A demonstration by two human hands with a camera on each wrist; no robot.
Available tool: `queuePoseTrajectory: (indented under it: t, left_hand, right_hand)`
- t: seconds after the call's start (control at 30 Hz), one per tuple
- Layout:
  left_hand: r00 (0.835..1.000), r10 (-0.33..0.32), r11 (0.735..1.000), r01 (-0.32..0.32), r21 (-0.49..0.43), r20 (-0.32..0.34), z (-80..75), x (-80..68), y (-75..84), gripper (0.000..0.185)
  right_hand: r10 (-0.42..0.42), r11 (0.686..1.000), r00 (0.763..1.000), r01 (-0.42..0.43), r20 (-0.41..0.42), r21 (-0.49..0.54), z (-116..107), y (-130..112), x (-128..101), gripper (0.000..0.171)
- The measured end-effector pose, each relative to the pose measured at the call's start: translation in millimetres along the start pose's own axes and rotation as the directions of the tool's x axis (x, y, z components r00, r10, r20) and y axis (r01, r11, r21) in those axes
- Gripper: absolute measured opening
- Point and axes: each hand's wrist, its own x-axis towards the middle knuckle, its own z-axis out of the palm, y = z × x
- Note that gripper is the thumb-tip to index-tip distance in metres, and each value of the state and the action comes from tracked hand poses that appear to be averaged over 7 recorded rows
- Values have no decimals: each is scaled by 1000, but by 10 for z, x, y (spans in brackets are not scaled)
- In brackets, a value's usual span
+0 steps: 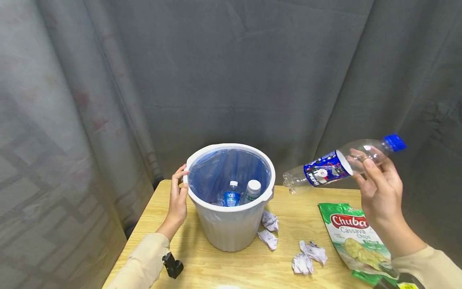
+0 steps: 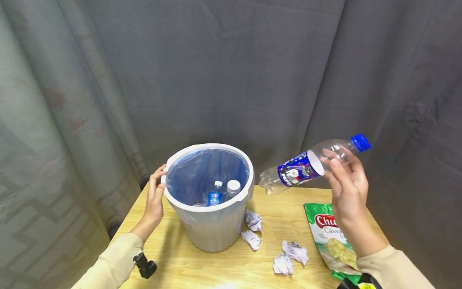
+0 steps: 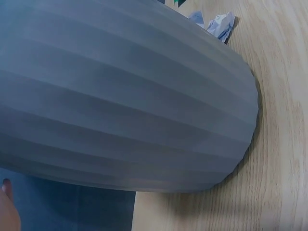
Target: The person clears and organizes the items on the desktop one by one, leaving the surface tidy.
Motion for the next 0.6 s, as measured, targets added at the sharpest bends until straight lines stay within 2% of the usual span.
queuePoseTrajectory:
  t: [0.23,0.6]
  left_hand:
    - [1000,-10,1000,10,20,9,-12,0,2,34]
    - [1000,9,1000,-9,14,12,-12,-16,-22,35]
  right_hand:
    - [-30,995,998,25,53,93,322,58,33,33]
    - [-29,999,992,26,122,27,752,264,40,31]
